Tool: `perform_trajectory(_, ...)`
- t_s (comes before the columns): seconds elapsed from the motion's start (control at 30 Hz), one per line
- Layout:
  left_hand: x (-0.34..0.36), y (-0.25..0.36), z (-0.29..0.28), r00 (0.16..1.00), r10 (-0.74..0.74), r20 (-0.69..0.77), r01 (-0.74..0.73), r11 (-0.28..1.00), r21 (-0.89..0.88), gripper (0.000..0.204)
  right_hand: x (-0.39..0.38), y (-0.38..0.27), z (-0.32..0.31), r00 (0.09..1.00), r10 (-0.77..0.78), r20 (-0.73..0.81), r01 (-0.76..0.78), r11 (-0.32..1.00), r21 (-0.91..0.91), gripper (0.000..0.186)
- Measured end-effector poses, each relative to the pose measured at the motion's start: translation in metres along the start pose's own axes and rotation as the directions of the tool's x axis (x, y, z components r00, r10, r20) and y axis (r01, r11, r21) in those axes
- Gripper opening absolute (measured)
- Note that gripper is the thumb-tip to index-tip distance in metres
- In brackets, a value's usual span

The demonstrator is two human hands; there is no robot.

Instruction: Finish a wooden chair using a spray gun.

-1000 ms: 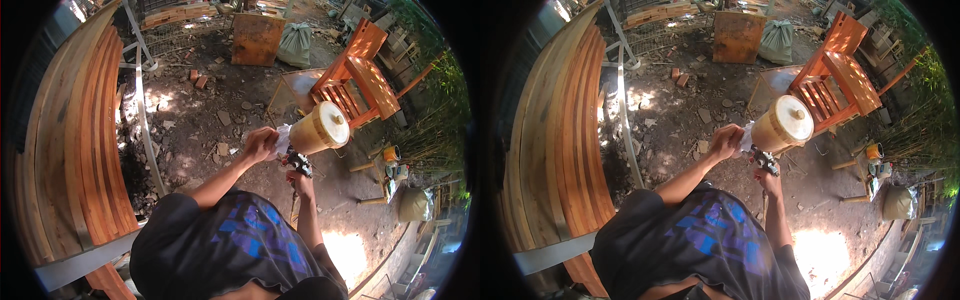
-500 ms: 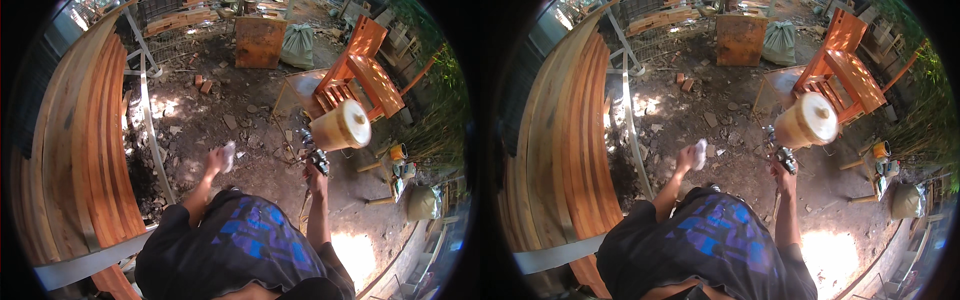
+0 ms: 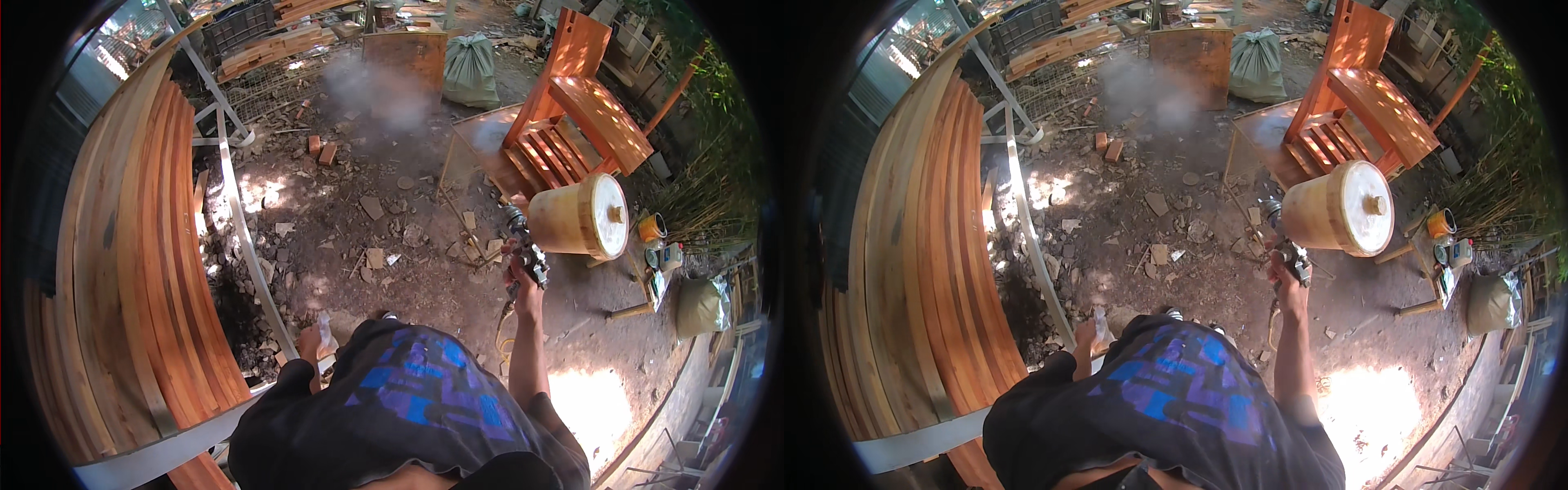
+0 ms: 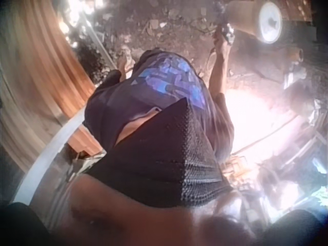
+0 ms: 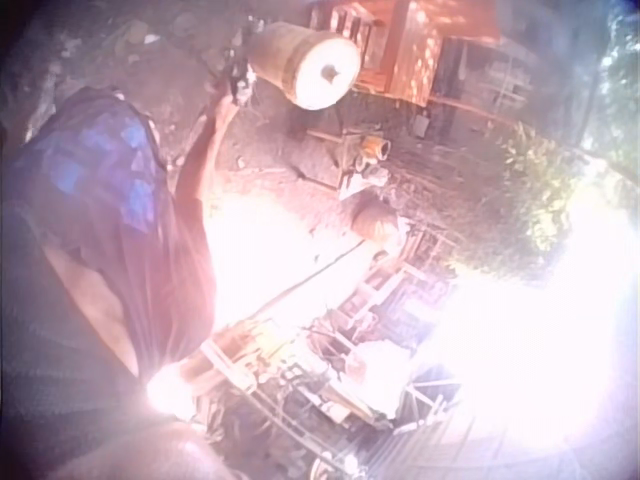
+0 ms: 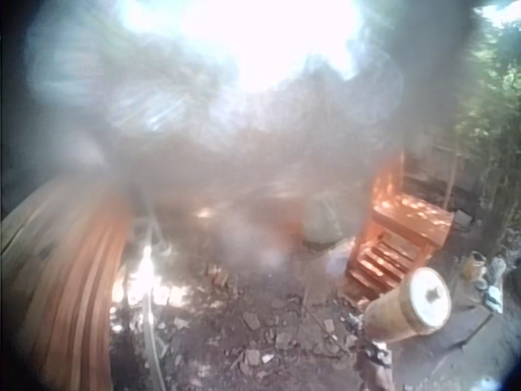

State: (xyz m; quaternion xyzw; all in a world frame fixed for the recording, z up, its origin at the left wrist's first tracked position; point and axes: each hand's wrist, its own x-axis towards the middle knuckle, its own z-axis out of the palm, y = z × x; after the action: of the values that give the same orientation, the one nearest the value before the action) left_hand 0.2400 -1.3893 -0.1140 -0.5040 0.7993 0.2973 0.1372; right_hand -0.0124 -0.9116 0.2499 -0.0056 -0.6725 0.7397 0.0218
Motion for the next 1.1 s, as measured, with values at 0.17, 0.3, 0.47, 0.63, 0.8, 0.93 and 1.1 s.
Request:
perform_trajectory(0.17, 0.021, 0.061, 0.0, 0.932, 0.349, -0.099, -0.358, 0.929, -0.091, 0.052, 0.005, 0.005, -0.001, 0.992, 0.021, 0.124, -0.027, 0.999, 0.043, 0.025)
perform_trajectory(0.3, 0.021, 0.089, -0.005, 0.925, 0.325, -0.196, -0.352, 0.928, -0.119, 0.051, 0.003, 0.015, 0.001, 0.987, 0.146, 0.071, -0.149, 0.988, 0.029, 0.027)
perform_trajectory(0.47, 0.04, 0.083, 0.007, 0.898, 0.407, -0.168, -0.437, 0.869, -0.231, 0.052, -0.001, 0.028, -0.005, 0.993, 0.099, 0.07, -0.104, 0.991, 0.082, 0.026)
perform_trajectory(0.63, 0.067, 0.075, 0.014, 0.944, 0.329, -0.028, -0.33, 0.942, -0.059, 0.053, -0.015, 0.045, -0.019, 0.98, 0.177, 0.09, -0.18, 0.984, 0.019, 0.02)
perform_trajectory(0.8, 0.075, 0.102, 0.004, 0.908, 0.415, 0.058, -0.416, 0.909, -0.002, 0.056, -0.037, 0.058, -0.031, 0.984, 0.177, 0.028, -0.179, 0.979, 0.099, 0.017)
perform_trajectory(0.93, 0.074, 0.146, -0.005, 0.858, 0.513, 0.039, -0.514, 0.854, 0.081, 0.056, -0.039, 0.065, -0.061, 0.98, 0.197, -0.009, -0.195, 0.976, 0.101, 0.015)
perform_trajectory(1.1, 0.046, 0.206, 0.006, 0.886, 0.456, 0.085, -0.456, 0.89, -0.013, 0.059, -0.038, 0.07, -0.114, 0.986, 0.162, -0.032, -0.155, 0.974, 0.165, 0.02)
